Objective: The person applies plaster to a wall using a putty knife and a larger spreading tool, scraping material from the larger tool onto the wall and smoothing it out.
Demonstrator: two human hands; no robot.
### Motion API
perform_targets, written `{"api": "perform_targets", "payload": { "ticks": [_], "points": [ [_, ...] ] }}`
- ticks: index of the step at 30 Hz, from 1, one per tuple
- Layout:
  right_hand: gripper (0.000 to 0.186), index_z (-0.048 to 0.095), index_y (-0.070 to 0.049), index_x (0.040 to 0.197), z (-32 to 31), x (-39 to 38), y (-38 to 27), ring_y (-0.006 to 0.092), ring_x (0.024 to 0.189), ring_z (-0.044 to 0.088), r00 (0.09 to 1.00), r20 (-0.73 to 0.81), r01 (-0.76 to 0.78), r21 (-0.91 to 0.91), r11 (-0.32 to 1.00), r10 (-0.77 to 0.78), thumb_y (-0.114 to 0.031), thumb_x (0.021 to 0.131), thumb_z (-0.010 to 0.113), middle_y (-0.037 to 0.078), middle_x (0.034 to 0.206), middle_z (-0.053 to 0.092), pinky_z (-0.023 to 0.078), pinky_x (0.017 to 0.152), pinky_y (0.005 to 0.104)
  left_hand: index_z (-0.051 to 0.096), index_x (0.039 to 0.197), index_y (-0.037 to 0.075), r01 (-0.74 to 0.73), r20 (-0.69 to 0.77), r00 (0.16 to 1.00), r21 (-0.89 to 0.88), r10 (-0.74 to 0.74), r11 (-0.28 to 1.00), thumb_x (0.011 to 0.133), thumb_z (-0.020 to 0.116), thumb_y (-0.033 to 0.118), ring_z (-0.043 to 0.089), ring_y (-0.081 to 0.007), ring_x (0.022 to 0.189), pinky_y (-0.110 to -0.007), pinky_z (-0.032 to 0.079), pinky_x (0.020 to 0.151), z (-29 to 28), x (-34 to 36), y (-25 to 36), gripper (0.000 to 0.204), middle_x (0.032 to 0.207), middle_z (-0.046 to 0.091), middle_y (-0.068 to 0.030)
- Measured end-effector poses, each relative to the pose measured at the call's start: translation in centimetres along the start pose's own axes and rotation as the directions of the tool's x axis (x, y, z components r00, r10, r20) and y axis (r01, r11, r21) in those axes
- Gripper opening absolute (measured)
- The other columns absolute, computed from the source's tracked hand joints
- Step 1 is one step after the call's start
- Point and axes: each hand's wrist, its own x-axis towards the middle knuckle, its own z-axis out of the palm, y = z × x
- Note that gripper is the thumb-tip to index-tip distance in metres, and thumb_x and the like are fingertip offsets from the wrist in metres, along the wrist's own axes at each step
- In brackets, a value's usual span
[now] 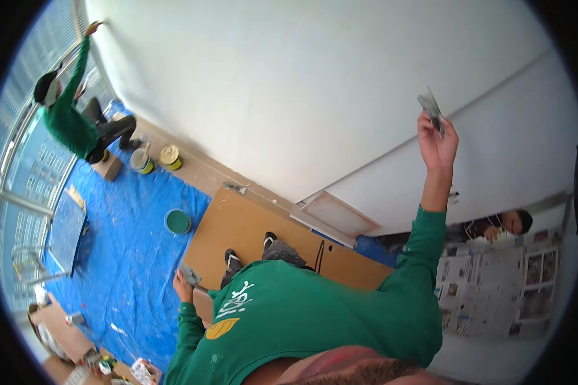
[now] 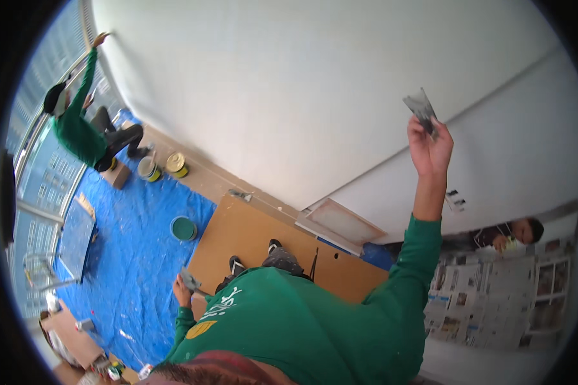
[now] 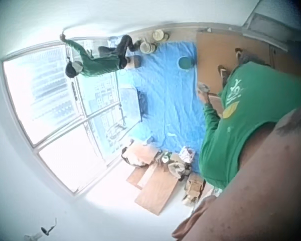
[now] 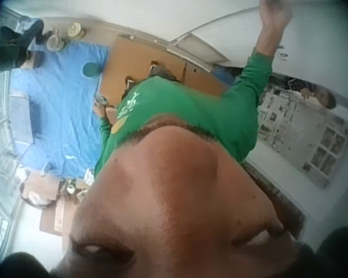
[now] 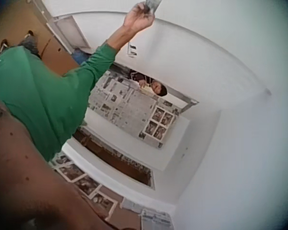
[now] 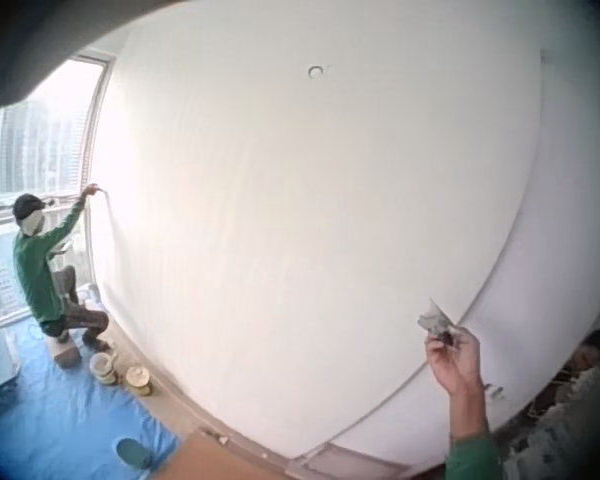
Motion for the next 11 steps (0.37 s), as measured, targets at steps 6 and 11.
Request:
{"api": "perform_targets", "payload": {
  "ticks": [6, 11],
  "points": [
    [0.038, 0.052, 0.001, 0.128, 4.8, 3.8, -8.0, 0.0294, 0.112, 0.054, 0.719, -0.062, 0.46, -0.704, 0.541, -0.692, 0.002, 0.09, 0.054, 0.014, 0.118, 0.057, 0.047, 0.091, 0.0451, 0.068, 0.106, -0.009, 0.133, -0.159, 0.979, 0.029, -0.127, 0.991, 0.105, 0.044, 0.041, 0.062, -0.0217, 0.077, -0.037, 0.05, 0.073, -3.0, -4.6, -7.0, 0.056, 0.094, 0.072, -0.0169],
    [0.053, 0.043, -0.01, 0.144, 7.2, 7.0, -13.1, 0.0303, 0.121, 0.05, 0.464, 0.733, 0.134, -0.613, -0.779, -0.497, -0.003, 0.092, 0.054, 0.012, 0.129, 0.053, 0.038, 0.104, 0.0516, 0.07, 0.107, -0.008, 0.301, -0.326, 0.89, -0.107, -0.319, 0.948, 0.104, 0.045, 0.045, 0.067, -0.0245, 0.083, -0.038, 0.053, 0.078, -1.5, -6.7, -10.3, 0.058, 0.095, 0.073, -0.0175]
  ]
}}
